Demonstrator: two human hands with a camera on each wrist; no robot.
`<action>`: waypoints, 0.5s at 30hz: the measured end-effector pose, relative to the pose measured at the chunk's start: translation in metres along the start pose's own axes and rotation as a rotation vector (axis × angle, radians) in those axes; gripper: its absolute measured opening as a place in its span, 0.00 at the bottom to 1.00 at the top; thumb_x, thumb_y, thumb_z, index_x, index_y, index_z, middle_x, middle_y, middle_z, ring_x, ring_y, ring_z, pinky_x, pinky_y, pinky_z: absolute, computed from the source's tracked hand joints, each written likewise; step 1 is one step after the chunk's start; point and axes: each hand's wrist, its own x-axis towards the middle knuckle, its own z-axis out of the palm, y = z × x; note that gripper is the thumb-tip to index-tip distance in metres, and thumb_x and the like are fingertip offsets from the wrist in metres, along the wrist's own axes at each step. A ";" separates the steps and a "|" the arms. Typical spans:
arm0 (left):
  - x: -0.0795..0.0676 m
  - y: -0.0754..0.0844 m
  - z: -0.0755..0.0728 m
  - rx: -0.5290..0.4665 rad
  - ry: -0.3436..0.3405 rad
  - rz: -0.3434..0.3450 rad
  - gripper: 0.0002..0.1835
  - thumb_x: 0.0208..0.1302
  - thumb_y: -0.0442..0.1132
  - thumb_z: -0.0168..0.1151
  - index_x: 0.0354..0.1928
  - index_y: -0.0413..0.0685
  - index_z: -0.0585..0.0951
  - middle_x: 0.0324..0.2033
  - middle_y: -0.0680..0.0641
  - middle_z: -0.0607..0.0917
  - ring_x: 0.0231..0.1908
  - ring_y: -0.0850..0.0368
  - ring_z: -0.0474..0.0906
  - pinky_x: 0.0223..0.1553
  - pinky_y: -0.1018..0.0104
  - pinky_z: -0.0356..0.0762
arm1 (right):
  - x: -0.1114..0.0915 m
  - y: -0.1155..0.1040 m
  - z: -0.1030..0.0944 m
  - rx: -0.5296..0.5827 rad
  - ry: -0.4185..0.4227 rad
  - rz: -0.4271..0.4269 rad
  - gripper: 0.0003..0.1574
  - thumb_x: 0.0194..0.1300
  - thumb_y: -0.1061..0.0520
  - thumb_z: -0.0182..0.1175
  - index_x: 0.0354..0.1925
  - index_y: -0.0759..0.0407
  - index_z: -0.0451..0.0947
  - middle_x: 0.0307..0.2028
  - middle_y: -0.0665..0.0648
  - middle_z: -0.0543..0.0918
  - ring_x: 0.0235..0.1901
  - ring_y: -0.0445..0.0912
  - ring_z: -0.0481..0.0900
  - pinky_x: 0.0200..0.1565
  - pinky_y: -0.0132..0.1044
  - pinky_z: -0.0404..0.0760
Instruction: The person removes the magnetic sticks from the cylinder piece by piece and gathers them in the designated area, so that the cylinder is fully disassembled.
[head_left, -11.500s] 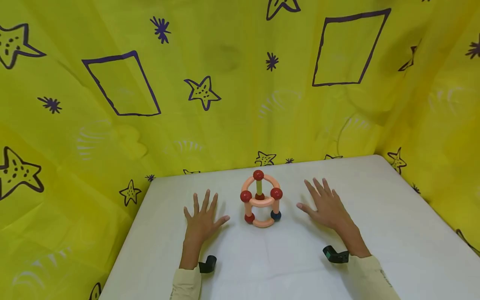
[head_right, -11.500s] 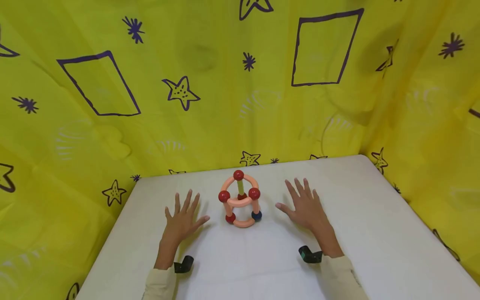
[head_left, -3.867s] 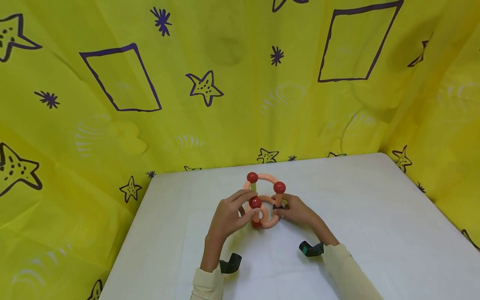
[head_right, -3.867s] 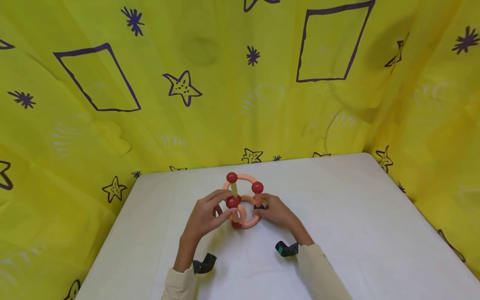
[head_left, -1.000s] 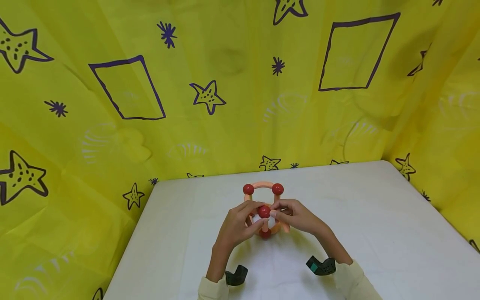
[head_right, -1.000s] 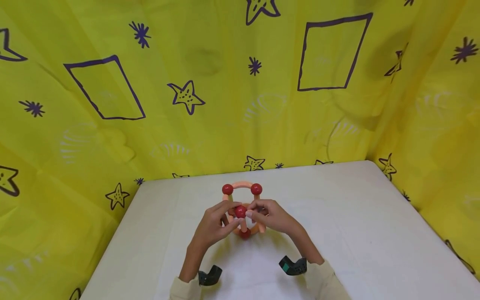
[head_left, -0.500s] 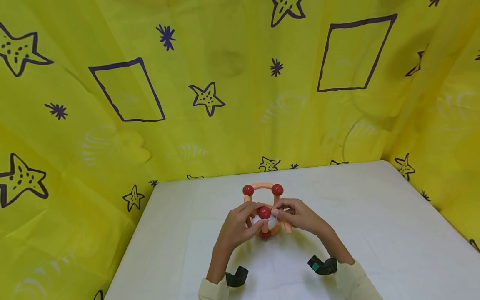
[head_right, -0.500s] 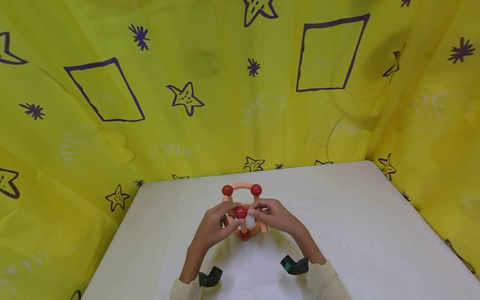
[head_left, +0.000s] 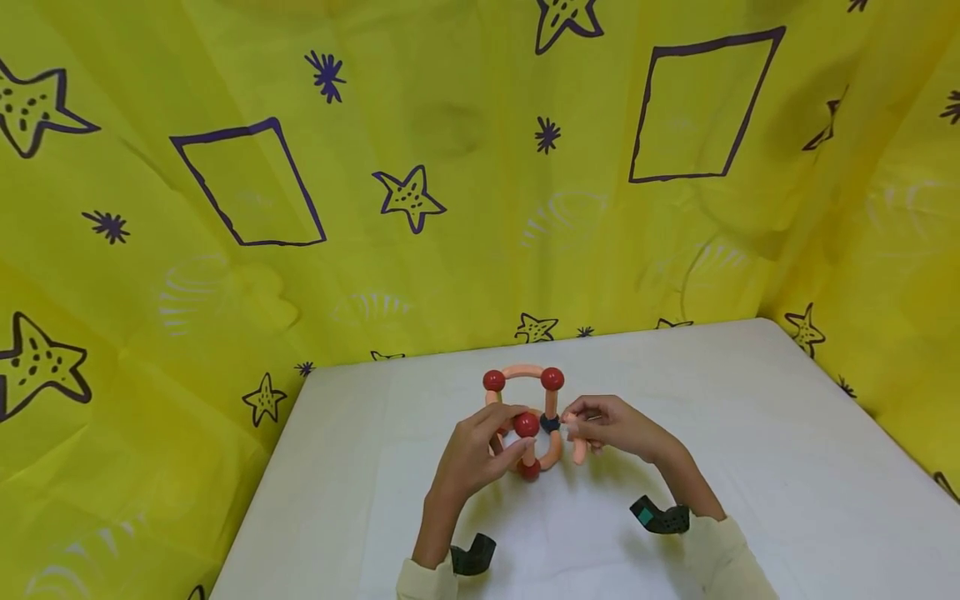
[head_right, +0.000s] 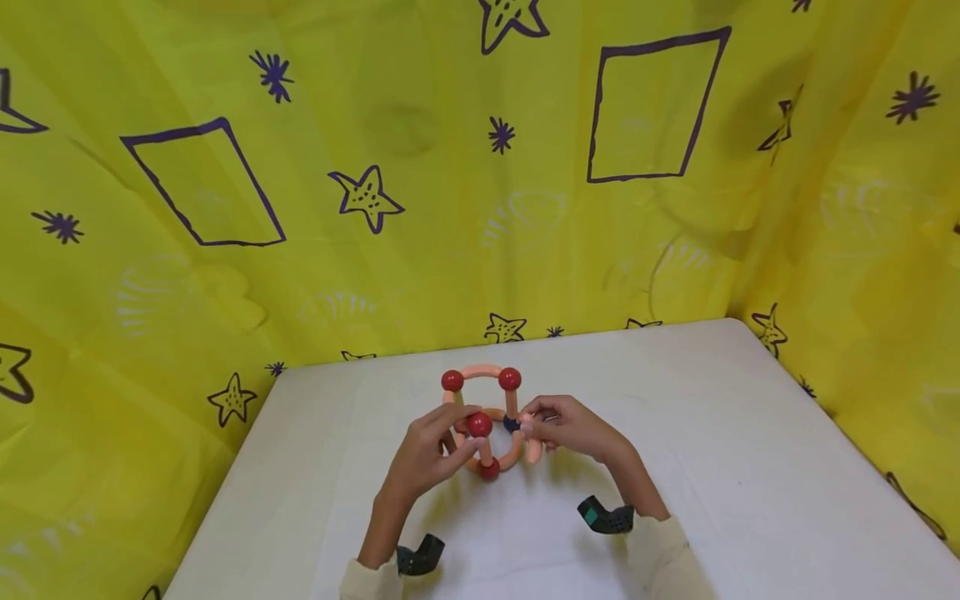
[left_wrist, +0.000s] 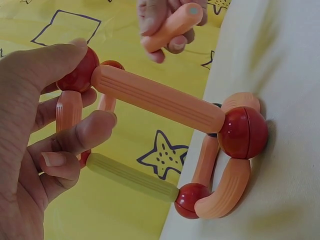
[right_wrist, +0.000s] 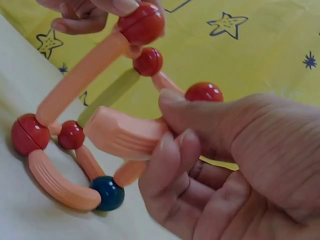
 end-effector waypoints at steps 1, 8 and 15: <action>0.000 0.000 0.000 0.002 0.002 0.002 0.20 0.59 0.43 0.70 0.53 0.52 0.80 0.31 0.53 0.80 0.30 0.64 0.73 0.28 0.84 0.74 | -0.001 0.001 -0.002 -0.011 0.014 0.019 0.21 0.71 0.55 0.57 0.51 0.74 0.73 0.35 0.61 0.84 0.27 0.46 0.78 0.29 0.36 0.78; 0.000 0.001 -0.001 -0.002 -0.007 -0.011 0.20 0.60 0.43 0.70 0.54 0.52 0.80 0.32 0.52 0.81 0.29 0.58 0.76 0.29 0.82 0.75 | -0.005 0.012 -0.011 -0.058 0.202 0.243 0.21 0.67 0.49 0.62 0.46 0.66 0.76 0.37 0.57 0.88 0.34 0.44 0.81 0.33 0.39 0.76; 0.001 0.003 0.000 0.005 -0.009 -0.021 0.19 0.60 0.44 0.69 0.54 0.52 0.80 0.33 0.53 0.81 0.30 0.62 0.75 0.29 0.83 0.75 | -0.005 0.025 -0.011 -0.195 0.343 0.335 0.20 0.64 0.50 0.65 0.45 0.66 0.80 0.37 0.58 0.82 0.31 0.47 0.73 0.29 0.37 0.75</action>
